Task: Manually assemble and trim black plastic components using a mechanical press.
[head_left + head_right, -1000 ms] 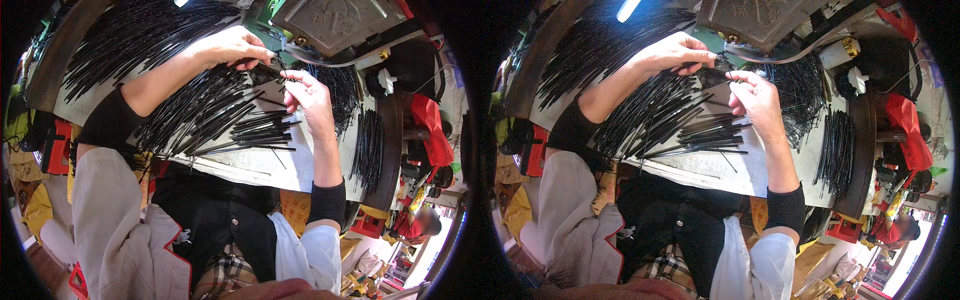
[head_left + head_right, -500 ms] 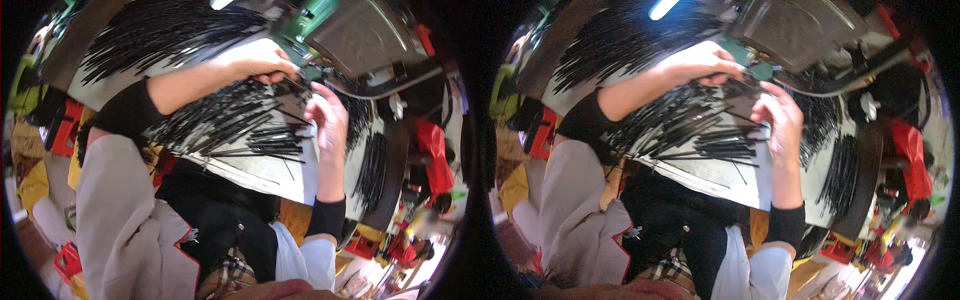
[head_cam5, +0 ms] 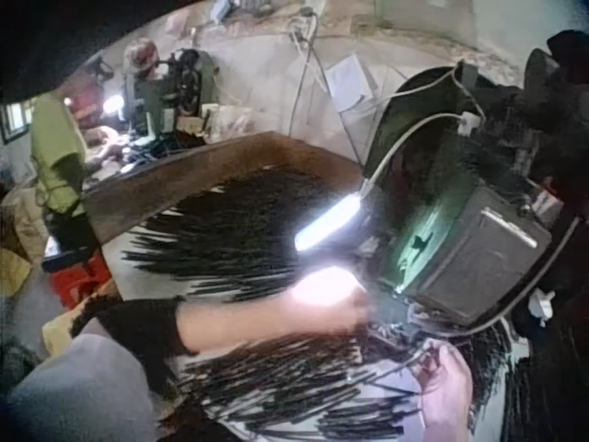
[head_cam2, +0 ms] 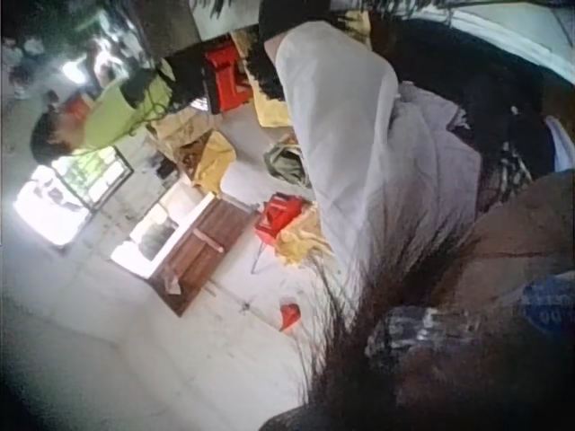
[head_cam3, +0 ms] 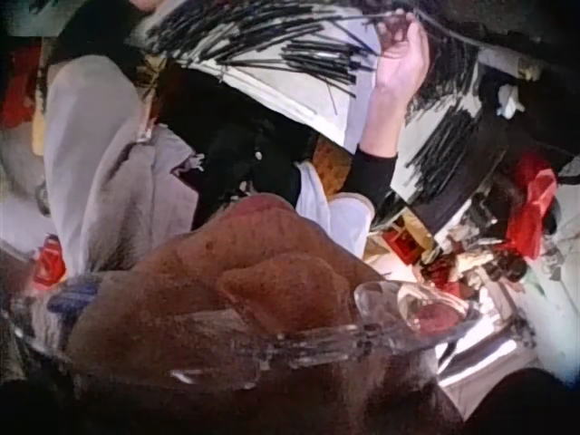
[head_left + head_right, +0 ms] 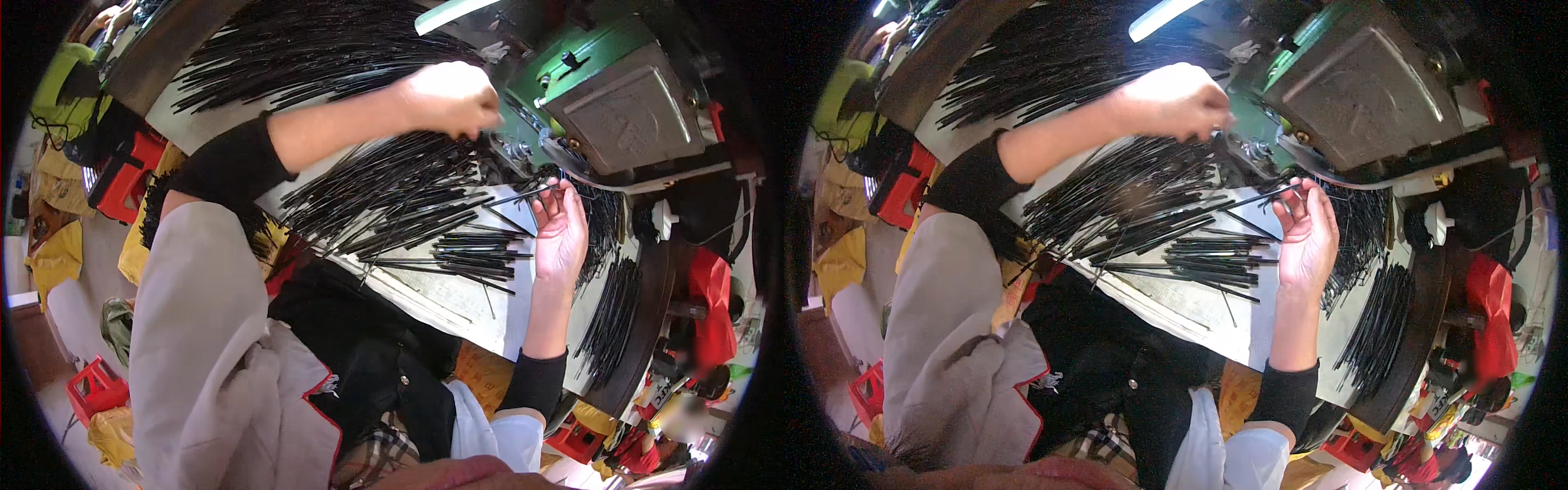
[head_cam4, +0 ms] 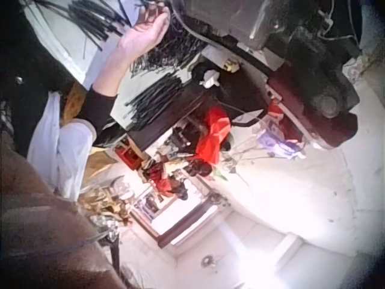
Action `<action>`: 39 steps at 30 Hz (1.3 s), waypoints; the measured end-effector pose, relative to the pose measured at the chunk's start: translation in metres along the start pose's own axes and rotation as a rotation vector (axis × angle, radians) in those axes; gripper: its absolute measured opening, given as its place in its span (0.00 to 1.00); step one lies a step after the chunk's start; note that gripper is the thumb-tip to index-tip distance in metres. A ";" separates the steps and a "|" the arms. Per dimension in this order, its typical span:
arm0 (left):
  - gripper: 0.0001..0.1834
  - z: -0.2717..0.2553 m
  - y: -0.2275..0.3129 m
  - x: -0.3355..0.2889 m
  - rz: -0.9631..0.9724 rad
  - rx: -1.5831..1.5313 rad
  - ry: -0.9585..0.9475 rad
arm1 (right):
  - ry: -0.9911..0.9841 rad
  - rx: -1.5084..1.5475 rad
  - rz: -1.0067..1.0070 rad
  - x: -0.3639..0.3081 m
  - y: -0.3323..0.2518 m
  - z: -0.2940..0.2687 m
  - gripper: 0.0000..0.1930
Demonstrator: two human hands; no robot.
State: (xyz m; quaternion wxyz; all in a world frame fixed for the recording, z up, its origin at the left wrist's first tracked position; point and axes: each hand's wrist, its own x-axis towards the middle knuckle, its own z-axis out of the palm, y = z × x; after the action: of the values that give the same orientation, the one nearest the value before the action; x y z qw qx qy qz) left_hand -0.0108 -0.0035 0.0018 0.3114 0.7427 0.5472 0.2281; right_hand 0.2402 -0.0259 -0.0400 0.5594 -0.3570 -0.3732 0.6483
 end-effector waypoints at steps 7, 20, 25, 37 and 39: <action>0.12 0.001 -0.064 0.047 0.067 0.625 0.309 | -0.023 0.004 0.030 -0.001 0.003 0.004 0.09; 0.14 -0.002 -0.062 0.036 0.114 0.493 0.380 | -0.062 0.026 0.025 0.003 0.001 -0.001 0.09; 0.14 0.000 -0.061 0.047 0.047 0.655 0.246 | -0.053 0.004 0.041 0.000 0.001 0.000 0.09; 0.12 -0.014 -0.051 0.022 0.001 -0.011 0.144 | -0.190 -0.256 0.215 -0.005 -0.011 0.010 0.12; 0.12 -0.009 -0.048 0.019 0.066 -0.117 0.111 | -0.262 -0.404 0.296 -0.006 -0.014 0.019 0.14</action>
State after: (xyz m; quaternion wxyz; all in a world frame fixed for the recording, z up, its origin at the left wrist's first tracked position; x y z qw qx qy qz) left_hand -0.0436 0.0261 -0.0257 0.3161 0.7270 0.5246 0.3105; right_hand 0.2304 -0.0321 -0.0179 0.3233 -0.4248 -0.5078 0.6761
